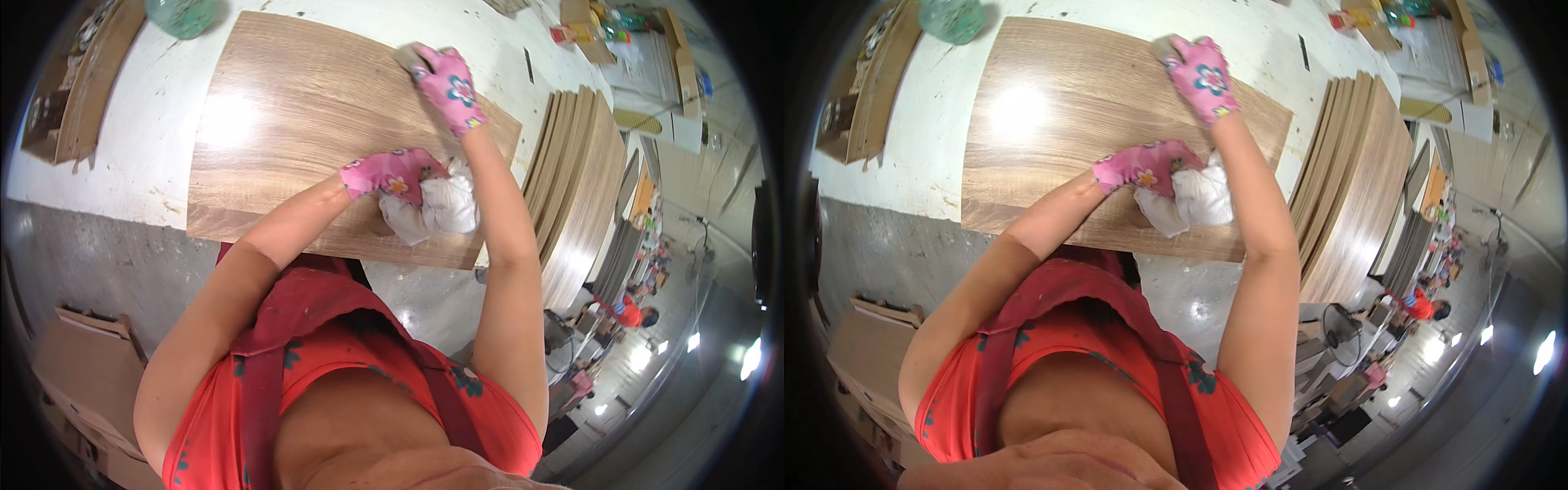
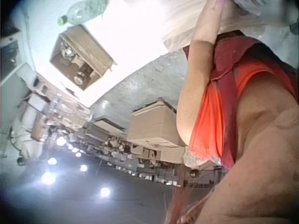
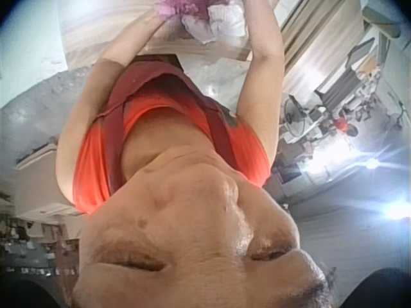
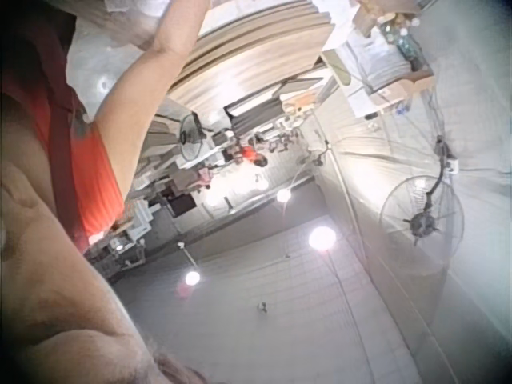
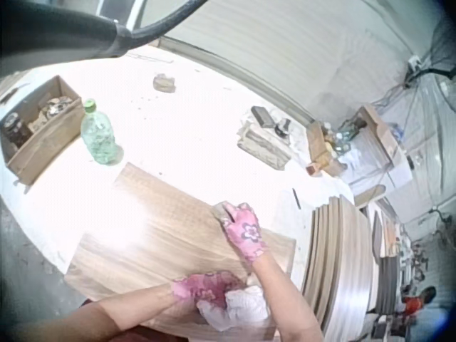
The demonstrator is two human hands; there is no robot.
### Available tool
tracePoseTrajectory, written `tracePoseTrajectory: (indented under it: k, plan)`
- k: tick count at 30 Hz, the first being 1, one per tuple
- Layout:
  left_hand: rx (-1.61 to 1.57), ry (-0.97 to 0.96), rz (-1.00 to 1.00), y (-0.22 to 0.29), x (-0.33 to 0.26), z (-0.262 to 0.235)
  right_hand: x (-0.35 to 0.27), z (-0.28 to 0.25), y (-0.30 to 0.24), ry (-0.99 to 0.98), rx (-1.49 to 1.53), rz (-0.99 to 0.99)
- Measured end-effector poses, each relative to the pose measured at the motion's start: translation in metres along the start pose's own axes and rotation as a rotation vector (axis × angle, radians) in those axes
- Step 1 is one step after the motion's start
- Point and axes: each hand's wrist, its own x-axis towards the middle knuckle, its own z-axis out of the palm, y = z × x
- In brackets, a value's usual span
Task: The person sands a wooden board with a sanding block and wipes the surface with a white cloth.
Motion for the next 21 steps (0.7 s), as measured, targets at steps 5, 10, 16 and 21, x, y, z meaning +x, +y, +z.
tracePoseTrajectory:
  k: [5,10,16,21]
  plan:
    - [-0.052,0.069,-0.100,0.001,0.001,-0.001,-0.073,-0.021,0.138,0.137,-0.030,0.272]
    - [0.050,0.067,-0.059,0.009,0.004,-0.007,-0.114,-0.041,0.220,0.151,0.086,0.614]
    - [0.127,0.340,-0.265,0.038,0.010,-0.009,-0.120,-0.016,0.217,0.386,0.365,0.480]
    - [-0.265,0.501,-0.150,-0.008,0.005,-0.023,-0.139,0.003,0.196,0.509,0.506,0.654]
